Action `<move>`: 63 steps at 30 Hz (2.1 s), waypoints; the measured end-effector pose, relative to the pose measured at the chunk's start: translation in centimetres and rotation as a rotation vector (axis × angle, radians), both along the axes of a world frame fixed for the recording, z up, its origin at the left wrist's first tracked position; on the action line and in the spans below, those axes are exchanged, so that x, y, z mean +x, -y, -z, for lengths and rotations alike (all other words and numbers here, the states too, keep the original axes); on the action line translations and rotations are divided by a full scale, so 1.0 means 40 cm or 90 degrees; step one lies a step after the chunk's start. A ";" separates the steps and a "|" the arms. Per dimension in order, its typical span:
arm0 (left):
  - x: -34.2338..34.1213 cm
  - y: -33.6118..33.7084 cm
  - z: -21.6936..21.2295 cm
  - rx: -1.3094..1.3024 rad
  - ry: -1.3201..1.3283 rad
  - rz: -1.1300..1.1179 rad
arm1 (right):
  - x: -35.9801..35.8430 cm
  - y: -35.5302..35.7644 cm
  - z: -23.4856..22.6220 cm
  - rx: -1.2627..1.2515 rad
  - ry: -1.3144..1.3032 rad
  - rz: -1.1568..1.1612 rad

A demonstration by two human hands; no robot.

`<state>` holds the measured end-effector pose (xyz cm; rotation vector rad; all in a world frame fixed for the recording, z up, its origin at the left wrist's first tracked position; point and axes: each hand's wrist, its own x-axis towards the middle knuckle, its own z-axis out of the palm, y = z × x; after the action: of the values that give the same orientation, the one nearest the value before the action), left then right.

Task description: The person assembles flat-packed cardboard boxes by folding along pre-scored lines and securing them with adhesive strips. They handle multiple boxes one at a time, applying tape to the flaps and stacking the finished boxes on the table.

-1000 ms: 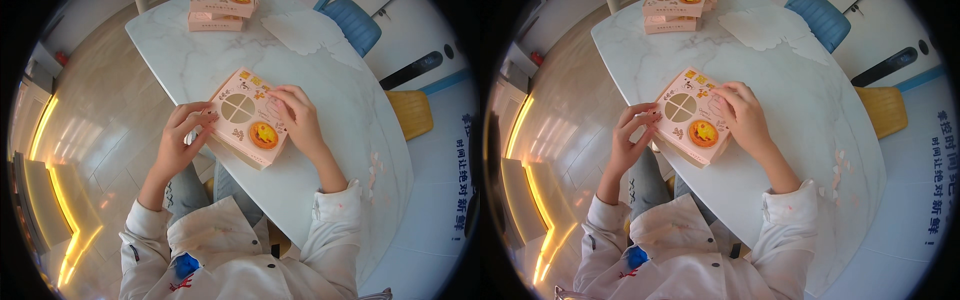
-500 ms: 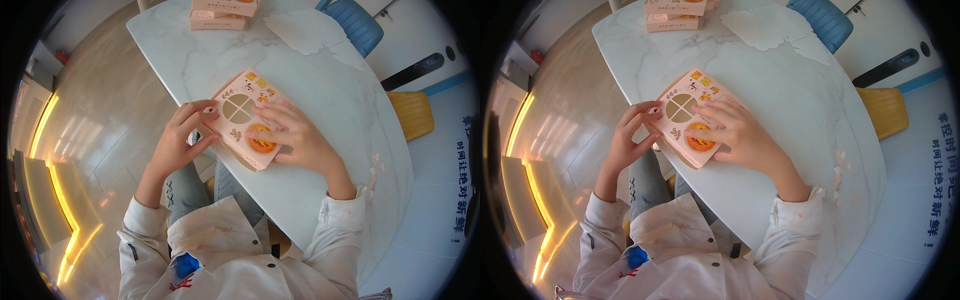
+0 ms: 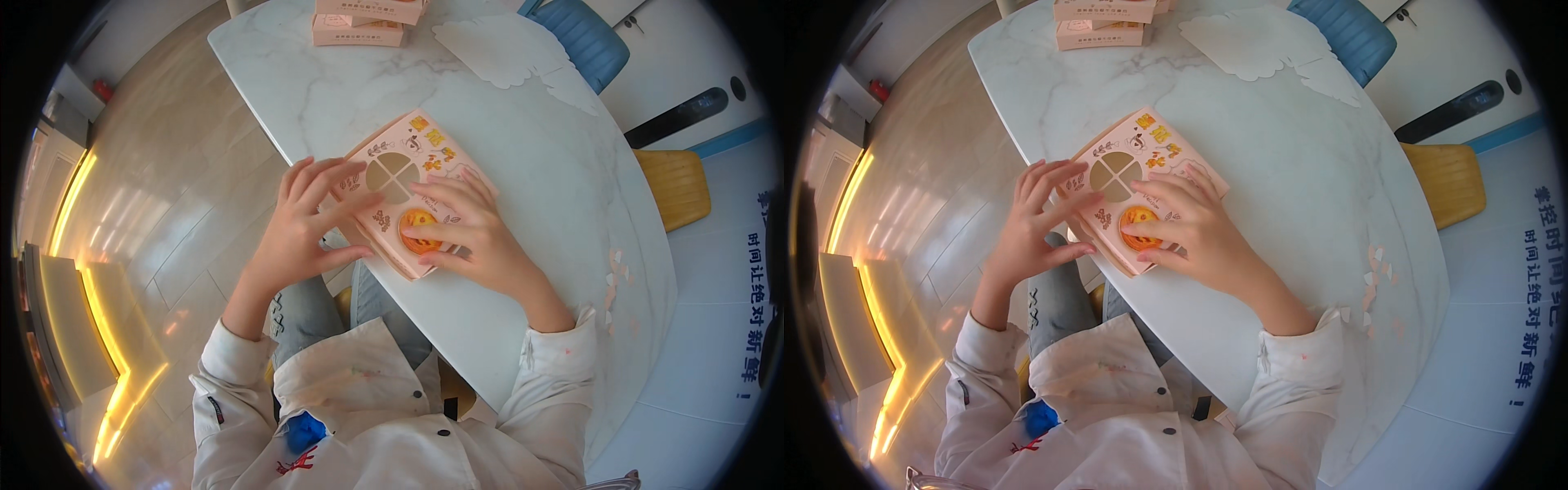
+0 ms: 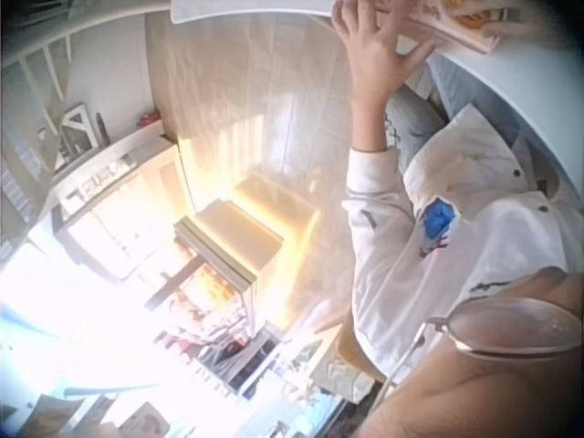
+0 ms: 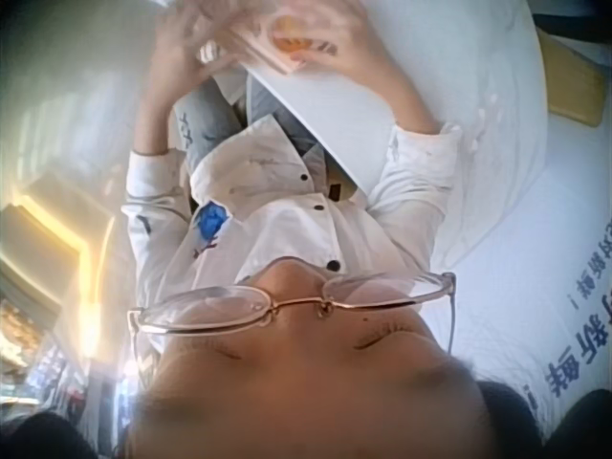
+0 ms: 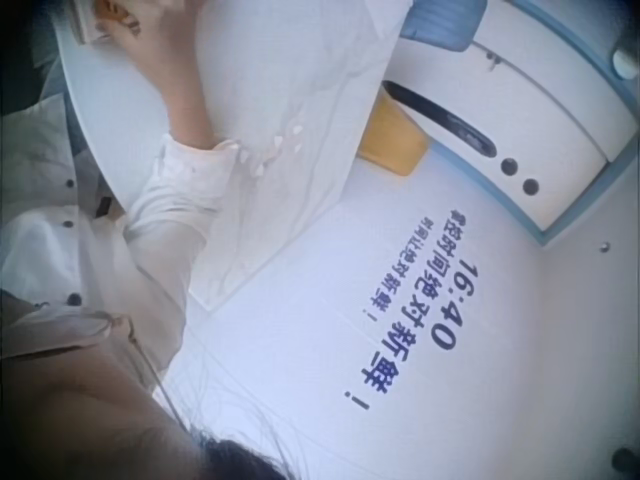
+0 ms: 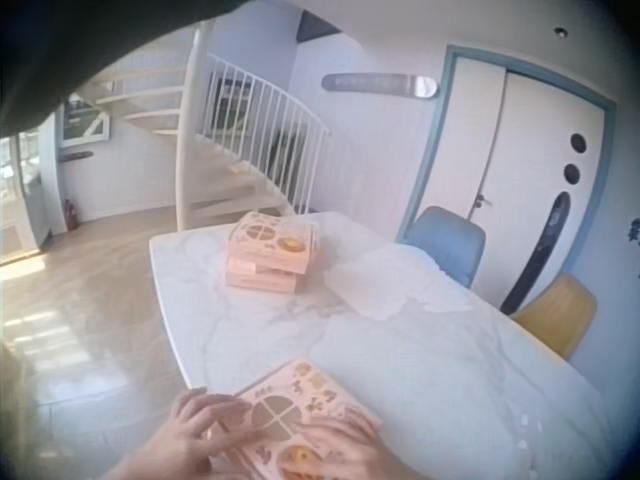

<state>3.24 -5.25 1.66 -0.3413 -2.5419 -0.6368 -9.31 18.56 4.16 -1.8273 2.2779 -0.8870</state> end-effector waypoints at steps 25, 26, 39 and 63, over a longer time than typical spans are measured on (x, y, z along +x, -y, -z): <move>-0.026 0.013 0.026 0.178 0.043 -0.015 | -0.002 -0.033 -0.012 -0.095 -0.090 -0.006; -0.029 0.013 0.026 0.196 0.035 -0.009 | 0.000 -0.031 -0.008 -0.110 -0.071 -0.006; -0.033 0.028 0.026 0.203 0.048 0.004 | 0.009 -0.031 0.024 -0.109 -0.260 -0.051; -0.013 0.014 0.040 0.199 0.143 -0.034 | 0.049 -0.038 0.021 -0.103 -0.197 0.031</move>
<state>2.73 -5.81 0.08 -0.0950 -2.5917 -1.0865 -7.37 20.08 3.31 -2.1178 2.5046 -0.8732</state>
